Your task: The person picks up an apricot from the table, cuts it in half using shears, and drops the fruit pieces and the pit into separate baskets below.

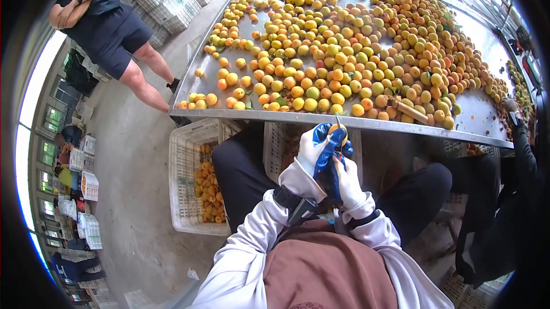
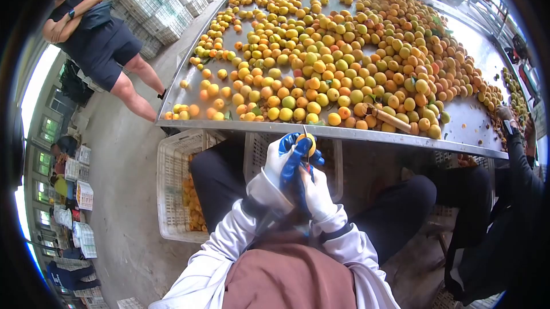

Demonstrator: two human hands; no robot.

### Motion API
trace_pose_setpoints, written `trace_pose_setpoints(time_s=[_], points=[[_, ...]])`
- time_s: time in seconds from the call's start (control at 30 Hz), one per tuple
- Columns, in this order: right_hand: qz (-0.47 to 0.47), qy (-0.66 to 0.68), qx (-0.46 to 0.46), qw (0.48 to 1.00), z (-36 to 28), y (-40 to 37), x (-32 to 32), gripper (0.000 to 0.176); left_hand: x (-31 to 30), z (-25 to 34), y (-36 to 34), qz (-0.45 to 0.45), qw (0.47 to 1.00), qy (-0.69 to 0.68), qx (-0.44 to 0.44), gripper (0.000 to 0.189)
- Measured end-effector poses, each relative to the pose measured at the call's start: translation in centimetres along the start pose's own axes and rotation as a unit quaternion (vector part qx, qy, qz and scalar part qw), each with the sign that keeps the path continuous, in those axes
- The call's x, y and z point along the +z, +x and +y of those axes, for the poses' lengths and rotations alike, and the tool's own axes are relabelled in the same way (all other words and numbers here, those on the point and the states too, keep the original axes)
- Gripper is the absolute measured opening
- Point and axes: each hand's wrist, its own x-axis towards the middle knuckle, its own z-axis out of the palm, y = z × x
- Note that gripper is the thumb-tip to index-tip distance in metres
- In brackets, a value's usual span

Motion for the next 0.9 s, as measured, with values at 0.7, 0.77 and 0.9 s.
trace_pose_setpoints(time_s=[0.7,0.77,0.9], points=[[0.115,-0.043,-0.042,0.992,-5.7,0.4,0.4,0.024,-3.7,-0.5,-1.5,0.011,0.772,0.518,0.369,0.036],[0.099,-0.032,-0.038,0.994,-4.4,1.2,0.0,0.026,-3.2,-1.4,-1.9,-0.042,0.765,0.502,0.400,0.036],[0.001,0.000,0.095,0.995,-5.8,0.4,-1.6,0.034,-3.2,-3.2,-1.9,-0.055,0.870,0.393,0.293,0.032]])
